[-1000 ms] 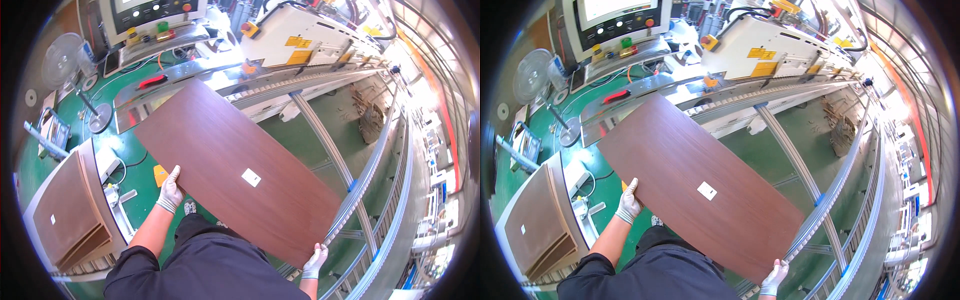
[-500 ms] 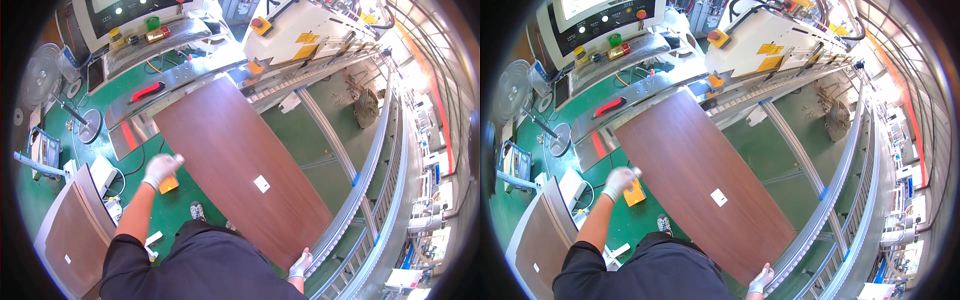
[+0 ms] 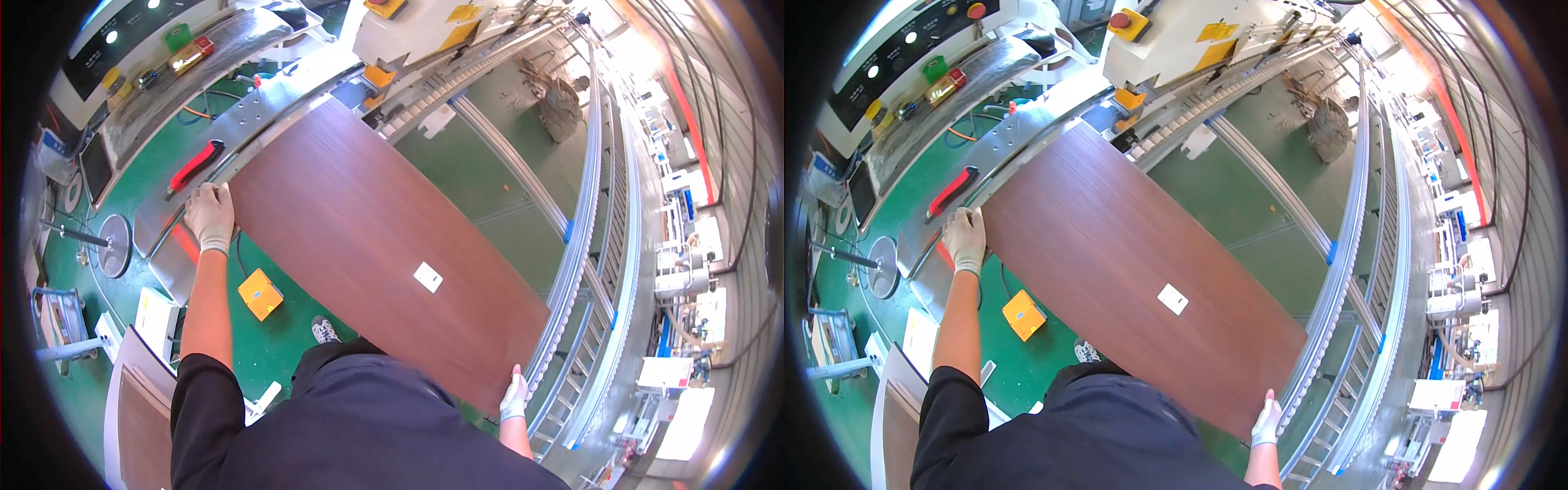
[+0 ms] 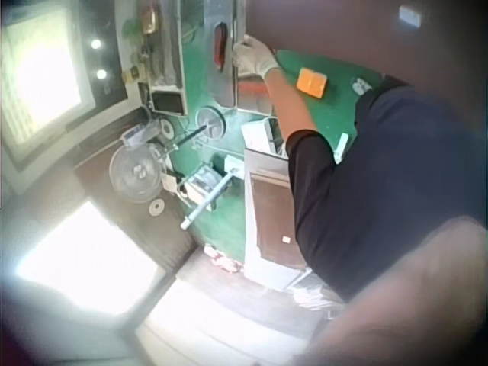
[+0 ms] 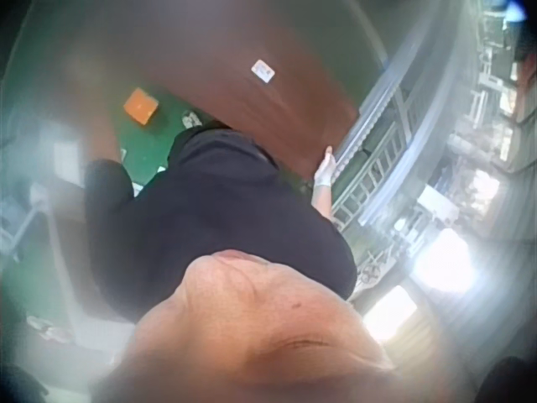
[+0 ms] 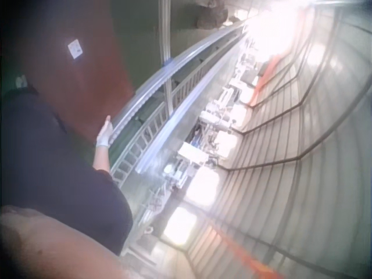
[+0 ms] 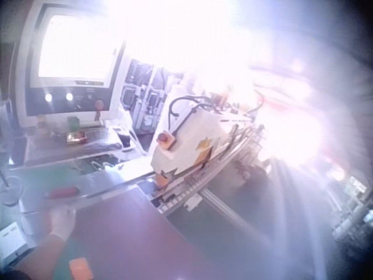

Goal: The person lifts wood panels from a stack, places them onto a conveyor belt, and pushes them into an edge-banding machine.

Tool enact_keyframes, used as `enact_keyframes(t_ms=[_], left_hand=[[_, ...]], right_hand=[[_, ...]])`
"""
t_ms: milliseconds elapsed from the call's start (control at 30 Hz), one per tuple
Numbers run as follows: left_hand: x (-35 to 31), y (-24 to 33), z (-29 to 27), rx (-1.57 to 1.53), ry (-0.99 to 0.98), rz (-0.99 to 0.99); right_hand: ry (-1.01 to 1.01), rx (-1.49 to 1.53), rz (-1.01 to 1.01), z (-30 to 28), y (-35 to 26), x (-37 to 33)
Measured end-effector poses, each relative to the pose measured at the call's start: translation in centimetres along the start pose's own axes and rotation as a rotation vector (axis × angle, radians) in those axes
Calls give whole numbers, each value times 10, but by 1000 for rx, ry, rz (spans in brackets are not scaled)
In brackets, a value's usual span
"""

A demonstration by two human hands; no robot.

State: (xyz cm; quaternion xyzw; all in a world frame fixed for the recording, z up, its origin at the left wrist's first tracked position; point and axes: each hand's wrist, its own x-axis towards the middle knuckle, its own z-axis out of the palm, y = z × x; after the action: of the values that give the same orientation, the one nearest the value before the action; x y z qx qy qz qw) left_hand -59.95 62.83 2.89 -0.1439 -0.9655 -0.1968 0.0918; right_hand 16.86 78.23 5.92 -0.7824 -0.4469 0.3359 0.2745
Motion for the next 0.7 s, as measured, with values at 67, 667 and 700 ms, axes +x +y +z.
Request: enact_keyframes(t_ms=[67, 667, 700], left_hand=[[-3, 15, -3, -70, 0, -2], [-102, 123, 31, -227, -331, 313], [-98, 133, 36, -242, -345, 316]], right_hand=[[-36, -33, 119, -13, 42, 30], [10, 217, 147, 64, -49, 117], [9, 220, 147, 65, -54, 130]])
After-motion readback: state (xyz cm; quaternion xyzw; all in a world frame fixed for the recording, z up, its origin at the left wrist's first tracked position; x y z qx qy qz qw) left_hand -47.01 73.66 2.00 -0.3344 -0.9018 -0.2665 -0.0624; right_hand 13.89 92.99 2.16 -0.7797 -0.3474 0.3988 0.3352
